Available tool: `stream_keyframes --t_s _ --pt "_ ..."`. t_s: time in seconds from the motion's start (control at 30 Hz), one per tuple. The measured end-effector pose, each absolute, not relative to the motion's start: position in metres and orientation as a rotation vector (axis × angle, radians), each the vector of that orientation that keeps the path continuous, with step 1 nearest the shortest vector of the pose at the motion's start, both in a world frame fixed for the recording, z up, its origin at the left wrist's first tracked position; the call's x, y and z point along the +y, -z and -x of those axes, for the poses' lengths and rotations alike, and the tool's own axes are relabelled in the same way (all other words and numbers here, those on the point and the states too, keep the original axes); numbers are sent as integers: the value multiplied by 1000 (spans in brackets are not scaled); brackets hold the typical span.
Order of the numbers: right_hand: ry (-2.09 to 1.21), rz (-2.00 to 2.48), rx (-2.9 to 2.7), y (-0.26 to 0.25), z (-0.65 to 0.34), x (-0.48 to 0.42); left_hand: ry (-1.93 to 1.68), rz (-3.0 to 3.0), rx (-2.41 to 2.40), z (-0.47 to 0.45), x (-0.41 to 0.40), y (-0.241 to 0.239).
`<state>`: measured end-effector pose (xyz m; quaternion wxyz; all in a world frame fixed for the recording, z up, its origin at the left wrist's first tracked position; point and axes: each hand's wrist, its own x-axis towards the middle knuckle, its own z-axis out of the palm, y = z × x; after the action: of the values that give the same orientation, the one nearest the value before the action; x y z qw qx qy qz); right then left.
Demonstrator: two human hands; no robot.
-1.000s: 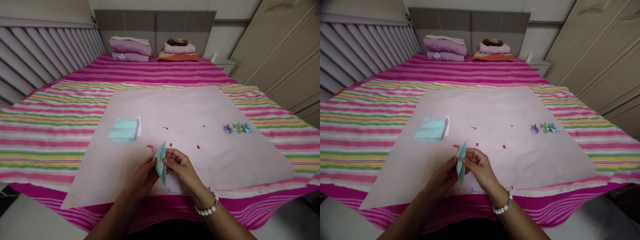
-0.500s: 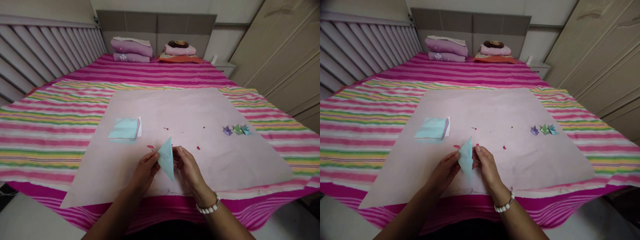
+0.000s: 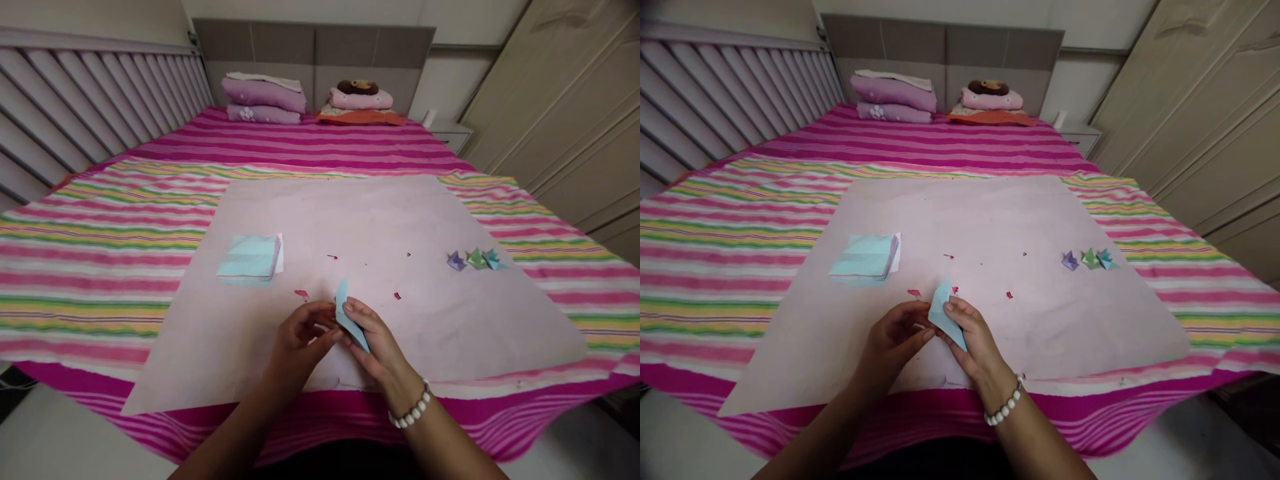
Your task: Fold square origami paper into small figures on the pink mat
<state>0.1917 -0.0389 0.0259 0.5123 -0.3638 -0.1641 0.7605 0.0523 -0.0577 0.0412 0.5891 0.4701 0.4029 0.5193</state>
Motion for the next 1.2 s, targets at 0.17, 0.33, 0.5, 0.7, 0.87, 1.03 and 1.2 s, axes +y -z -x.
stream_keyframes --t_s 0.17,0.33,0.5,0.7,0.87,1.03,1.2 --pt "-1867 868 -350 -29 -187 -41 -1184 -1220 1043 -52 -59 -43" --pt "-1829 906 -397 -27 -188 -41 -1148 -1211 1111 -52 -60 -40" --pt "-1633 950 -578 -23 -187 -41 -1162 -1130 1222 -52 -55 -33" --pt "-1479 1019 -764 -20 -188 -41 -1070 -1163 1332 -51 -50 -29" --pt "-1518 975 -719 -14 -191 -41 -1106 -1143 1298 -51 -45 -25" --pt "-1572 938 -661 -13 -196 -43 -1147 -1067 1251 -51 -41 -17" --pt "-1590 938 -634 -15 -202 -44 -1156 -1052 1231 -55 -38 -11"
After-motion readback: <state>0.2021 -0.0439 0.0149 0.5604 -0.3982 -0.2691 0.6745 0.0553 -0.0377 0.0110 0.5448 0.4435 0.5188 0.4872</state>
